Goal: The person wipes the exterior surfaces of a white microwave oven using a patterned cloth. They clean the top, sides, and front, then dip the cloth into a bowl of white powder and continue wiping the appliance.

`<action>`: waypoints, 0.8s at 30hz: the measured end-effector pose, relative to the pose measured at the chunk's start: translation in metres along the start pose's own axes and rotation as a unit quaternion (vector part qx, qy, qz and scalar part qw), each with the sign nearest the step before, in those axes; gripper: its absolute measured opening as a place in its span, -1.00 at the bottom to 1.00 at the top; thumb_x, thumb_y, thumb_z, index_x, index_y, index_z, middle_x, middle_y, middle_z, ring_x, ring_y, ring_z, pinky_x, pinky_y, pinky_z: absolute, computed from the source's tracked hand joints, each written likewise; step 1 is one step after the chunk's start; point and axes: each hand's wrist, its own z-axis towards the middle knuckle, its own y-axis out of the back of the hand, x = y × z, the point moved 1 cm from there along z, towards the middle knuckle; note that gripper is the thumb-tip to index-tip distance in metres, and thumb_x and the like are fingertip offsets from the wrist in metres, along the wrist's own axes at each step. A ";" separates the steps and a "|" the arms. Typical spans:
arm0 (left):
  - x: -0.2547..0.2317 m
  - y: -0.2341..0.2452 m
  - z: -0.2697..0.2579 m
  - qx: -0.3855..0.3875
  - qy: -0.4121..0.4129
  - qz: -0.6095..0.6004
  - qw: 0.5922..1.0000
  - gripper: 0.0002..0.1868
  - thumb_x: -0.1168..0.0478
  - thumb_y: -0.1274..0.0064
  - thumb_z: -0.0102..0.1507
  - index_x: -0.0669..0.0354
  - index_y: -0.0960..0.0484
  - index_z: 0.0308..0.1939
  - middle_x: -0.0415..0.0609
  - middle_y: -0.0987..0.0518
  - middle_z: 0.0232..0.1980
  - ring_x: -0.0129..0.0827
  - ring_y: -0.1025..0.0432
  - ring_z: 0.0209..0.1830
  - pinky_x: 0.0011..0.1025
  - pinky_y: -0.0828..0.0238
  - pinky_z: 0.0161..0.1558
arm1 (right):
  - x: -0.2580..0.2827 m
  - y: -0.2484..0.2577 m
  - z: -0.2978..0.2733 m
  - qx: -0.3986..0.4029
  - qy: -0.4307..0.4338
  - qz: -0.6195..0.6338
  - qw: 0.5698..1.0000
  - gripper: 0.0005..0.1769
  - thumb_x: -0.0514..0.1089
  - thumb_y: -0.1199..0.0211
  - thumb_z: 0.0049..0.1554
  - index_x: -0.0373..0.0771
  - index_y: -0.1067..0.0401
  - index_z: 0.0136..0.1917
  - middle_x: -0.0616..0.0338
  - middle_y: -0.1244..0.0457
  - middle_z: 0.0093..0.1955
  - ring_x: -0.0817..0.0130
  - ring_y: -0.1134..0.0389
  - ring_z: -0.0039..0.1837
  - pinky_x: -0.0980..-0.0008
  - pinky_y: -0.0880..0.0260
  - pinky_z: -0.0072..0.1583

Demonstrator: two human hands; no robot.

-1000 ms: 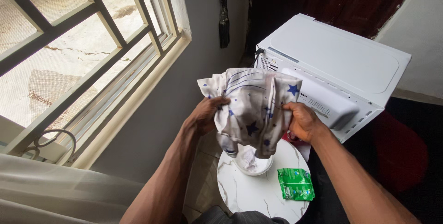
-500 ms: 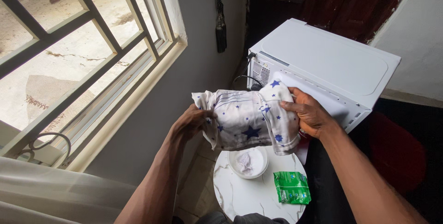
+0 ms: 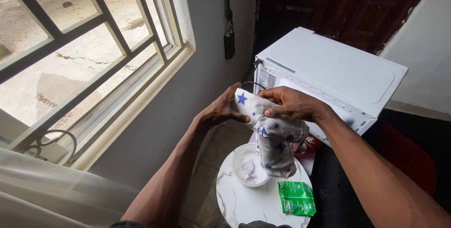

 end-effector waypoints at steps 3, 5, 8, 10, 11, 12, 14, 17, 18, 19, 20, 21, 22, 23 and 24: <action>-0.016 0.000 0.004 0.051 0.025 -0.023 0.998 -0.06 -0.01 -0.41 -0.28 0.29 -0.44 0.12 0.11 -0.59 0.00 -0.17 -0.47 0.05 -0.34 -0.38 0.13 | 0.006 0.008 0.002 0.045 0.017 0.020 0.999 -0.20 0.01 -0.45 -0.35 -0.29 -0.41 0.17 0.06 -0.41 -0.07 0.27 -0.44 -0.02 0.32 -0.40 0.17; -0.021 0.004 0.005 0.065 0.078 -0.027 0.994 -0.30 -0.02 -0.36 -0.20 0.29 -0.59 -0.07 0.00 -0.65 -0.15 -0.26 -0.55 -0.11 -0.38 -0.46 0.02 | 0.005 0.016 0.002 0.009 -0.003 -0.012 1.000 -0.23 -0.01 -0.45 -0.34 -0.27 -0.44 0.16 0.04 -0.42 -0.10 0.29 -0.45 -0.07 0.34 -0.41 0.12; -0.029 0.012 -0.001 0.089 0.053 -0.126 0.987 -0.44 -0.10 -0.25 0.01 0.35 -0.62 -0.20 -0.05 -0.65 -0.24 -0.34 -0.50 -0.19 -0.41 -0.43 -0.04 | -0.008 0.026 0.000 -0.019 -0.044 -0.012 0.999 -0.28 -0.02 -0.46 -0.34 -0.28 -0.46 0.11 0.01 -0.41 -0.16 0.28 -0.43 -0.18 0.35 -0.46 -0.03; -0.034 0.020 -0.006 0.053 0.095 -0.061 0.992 -0.44 -0.16 -0.15 0.06 0.30 -0.61 -0.18 -0.05 -0.59 -0.29 -0.34 -0.44 -0.27 -0.36 -0.36 -0.18 | -0.023 0.030 0.001 0.005 -0.097 -0.018 0.995 -0.32 -0.06 -0.48 -0.35 -0.32 -0.46 0.05 -0.01 -0.41 -0.20 0.27 -0.42 -0.25 0.34 -0.49 -0.14; -0.037 0.024 -0.009 0.034 0.116 -0.028 0.992 -0.44 -0.19 -0.10 0.08 0.28 -0.61 -0.17 -0.05 -0.56 -0.32 -0.34 -0.40 -0.31 -0.33 -0.32 -0.25 | -0.034 0.027 0.004 0.031 -0.134 -0.031 0.990 -0.35 -0.09 -0.49 -0.36 -0.36 -0.46 0.02 -0.01 -0.41 -0.22 0.25 -0.43 -0.29 0.33 -0.49 -0.19; -0.041 0.025 -0.010 0.029 0.119 -0.036 0.992 -0.42 -0.20 -0.09 0.08 0.28 -0.60 -0.16 -0.05 -0.56 -0.29 -0.34 -0.40 -0.30 -0.34 -0.34 -0.24 | -0.046 0.024 0.006 0.056 -0.171 -0.044 0.983 -0.38 -0.12 -0.50 -0.36 -0.39 -0.46 -0.02 -0.02 -0.41 -0.24 0.24 -0.44 -0.32 0.31 -0.50 -0.24; -0.048 0.030 -0.014 0.018 0.127 -0.050 0.991 -0.39 -0.22 -0.07 0.07 0.29 -0.58 -0.14 -0.05 -0.57 -0.24 -0.35 -0.41 -0.28 -0.36 -0.38 -0.22 | -0.070 0.014 0.006 0.052 -0.165 -0.014 0.985 -0.43 -0.09 -0.50 -0.28 -0.45 -0.50 -0.04 -0.04 -0.37 -0.28 0.31 -0.29 -0.39 0.36 -0.24 -0.36; -0.048 0.032 -0.023 -0.025 0.172 -0.074 0.982 -0.39 -0.21 -0.06 0.08 0.19 -0.46 -0.03 -0.05 -0.55 -0.13 -0.39 -0.45 -0.18 -0.42 -0.43 -0.12 | -0.100 -0.003 0.003 0.014 -0.135 0.131 0.982 -0.48 -0.07 -0.43 -0.23 -0.45 -0.47 -0.06 0.02 -0.36 -0.28 0.38 -0.33 -0.35 0.33 -0.35 -0.34; -0.048 0.033 -0.024 -0.017 0.155 -0.103 0.982 -0.39 -0.19 -0.06 0.08 0.24 -0.47 -0.03 -0.02 -0.55 -0.12 -0.39 -0.45 -0.16 -0.41 -0.45 -0.10 | -0.106 -0.008 0.002 -0.006 -0.120 0.198 0.973 -0.49 -0.06 -0.39 -0.23 -0.44 -0.44 -0.07 0.05 -0.36 -0.26 0.39 -0.38 -0.31 0.30 -0.46 -0.30; -0.046 0.034 -0.024 -0.009 0.138 -0.132 0.982 -0.38 -0.18 -0.07 0.09 0.28 -0.47 -0.03 0.00 -0.55 -0.11 -0.38 -0.45 -0.14 -0.40 -0.46 -0.09 | -0.111 -0.013 0.000 -0.028 -0.077 0.274 0.958 -0.50 -0.08 -0.40 -0.20 -0.43 -0.42 -0.06 0.06 -0.35 -0.23 0.38 -0.39 -0.26 0.32 -0.48 -0.23; -0.044 0.035 -0.025 -0.001 0.121 -0.160 0.980 -0.37 -0.17 -0.07 0.10 0.32 -0.48 -0.03 0.03 -0.55 -0.10 -0.37 -0.45 -0.13 -0.39 -0.47 -0.08 | -0.114 -0.017 0.000 -0.050 -0.034 0.349 0.935 -0.51 -0.09 -0.40 -0.18 -0.42 -0.39 -0.04 0.07 -0.34 -0.20 0.37 -0.39 -0.22 0.34 -0.50 -0.15; -0.040 0.036 -0.028 -0.012 0.118 -0.174 0.978 -0.40 -0.14 -0.06 0.12 0.30 -0.47 -0.02 0.01 -0.55 -0.11 -0.37 -0.44 -0.13 -0.39 -0.46 -0.07 | -0.115 -0.019 0.000 -0.068 0.007 0.420 0.905 -0.51 -0.11 -0.40 -0.16 -0.41 -0.37 -0.03 0.08 -0.32 -0.17 0.36 -0.40 -0.17 0.36 -0.51 -0.08; -0.034 0.038 -0.030 -0.022 0.115 -0.187 0.975 -0.43 -0.12 -0.05 0.13 0.29 -0.47 -0.02 -0.01 -0.55 -0.12 -0.38 -0.44 -0.13 -0.39 -0.45 -0.07 | -0.116 -0.020 0.001 -0.066 0.010 0.449 0.891 -0.50 -0.09 -0.38 -0.16 -0.39 -0.38 0.00 0.07 -0.33 -0.16 0.36 -0.39 -0.17 0.40 -0.48 -0.10; -0.029 0.039 -0.031 -0.030 0.111 -0.198 0.973 -0.46 -0.10 -0.03 0.14 0.27 -0.47 -0.02 -0.04 -0.55 -0.13 -0.38 -0.44 -0.14 -0.40 -0.44 -0.07 | -0.116 -0.020 0.000 -0.067 0.016 0.480 0.875 -0.49 -0.08 -0.35 -0.16 -0.36 -0.40 0.03 0.06 -0.34 -0.16 0.37 -0.39 -0.17 0.44 -0.45 -0.12; -0.024 0.039 -0.030 -0.035 0.107 -0.221 0.969 -0.49 -0.06 -0.04 0.17 0.30 -0.47 -0.02 -0.01 -0.54 -0.13 -0.37 -0.43 -0.14 -0.38 -0.44 -0.05 | -0.115 -0.021 0.001 -0.068 0.021 0.510 0.857 -0.47 -0.06 -0.33 -0.16 -0.34 -0.41 0.06 0.05 -0.35 -0.16 0.37 -0.38 -0.17 0.47 -0.41 -0.14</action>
